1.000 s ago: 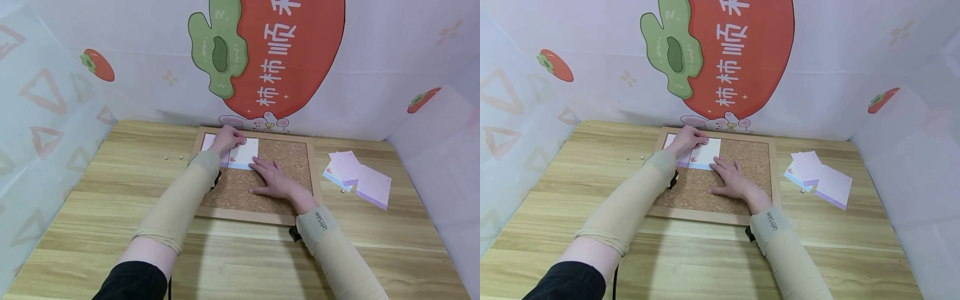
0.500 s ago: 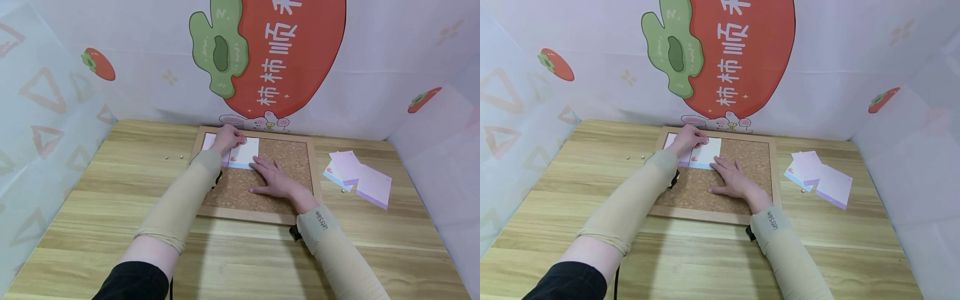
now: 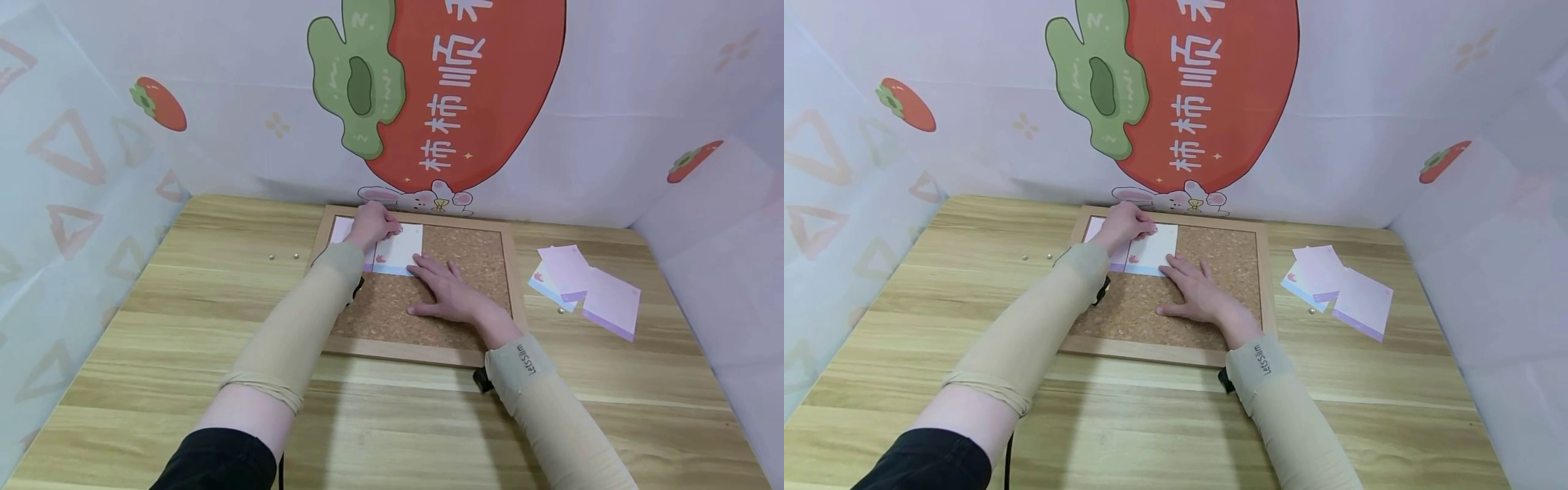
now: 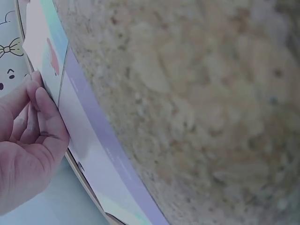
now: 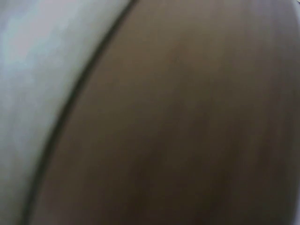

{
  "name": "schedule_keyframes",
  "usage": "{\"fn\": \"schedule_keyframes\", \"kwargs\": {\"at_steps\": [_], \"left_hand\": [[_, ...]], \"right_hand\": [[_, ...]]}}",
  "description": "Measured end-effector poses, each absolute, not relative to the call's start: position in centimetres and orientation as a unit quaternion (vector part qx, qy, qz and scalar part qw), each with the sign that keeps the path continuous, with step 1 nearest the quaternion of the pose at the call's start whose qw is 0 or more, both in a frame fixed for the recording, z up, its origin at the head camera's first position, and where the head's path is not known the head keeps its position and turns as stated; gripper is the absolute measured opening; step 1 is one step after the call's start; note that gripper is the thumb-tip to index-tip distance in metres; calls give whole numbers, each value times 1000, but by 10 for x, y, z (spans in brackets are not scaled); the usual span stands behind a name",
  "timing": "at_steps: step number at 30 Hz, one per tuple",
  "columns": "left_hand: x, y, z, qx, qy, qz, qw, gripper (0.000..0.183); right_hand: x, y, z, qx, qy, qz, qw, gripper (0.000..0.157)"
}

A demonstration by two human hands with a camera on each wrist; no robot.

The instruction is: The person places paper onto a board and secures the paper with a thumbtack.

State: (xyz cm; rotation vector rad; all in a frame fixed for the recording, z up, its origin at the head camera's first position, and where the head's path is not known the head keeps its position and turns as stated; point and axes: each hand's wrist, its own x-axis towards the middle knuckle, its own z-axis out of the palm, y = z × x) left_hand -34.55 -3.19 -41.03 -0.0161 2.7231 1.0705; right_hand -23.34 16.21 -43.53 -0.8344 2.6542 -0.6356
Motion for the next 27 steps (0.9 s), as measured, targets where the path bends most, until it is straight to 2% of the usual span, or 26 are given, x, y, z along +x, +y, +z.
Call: {"fn": "schedule_keyframes", "kwargs": {"at_steps": [27], "left_hand": [[-339,-31,-407,-1,930,354,97,19]], "right_hand": [[-232,162,-434,-289,921,-222,141,81]]}}
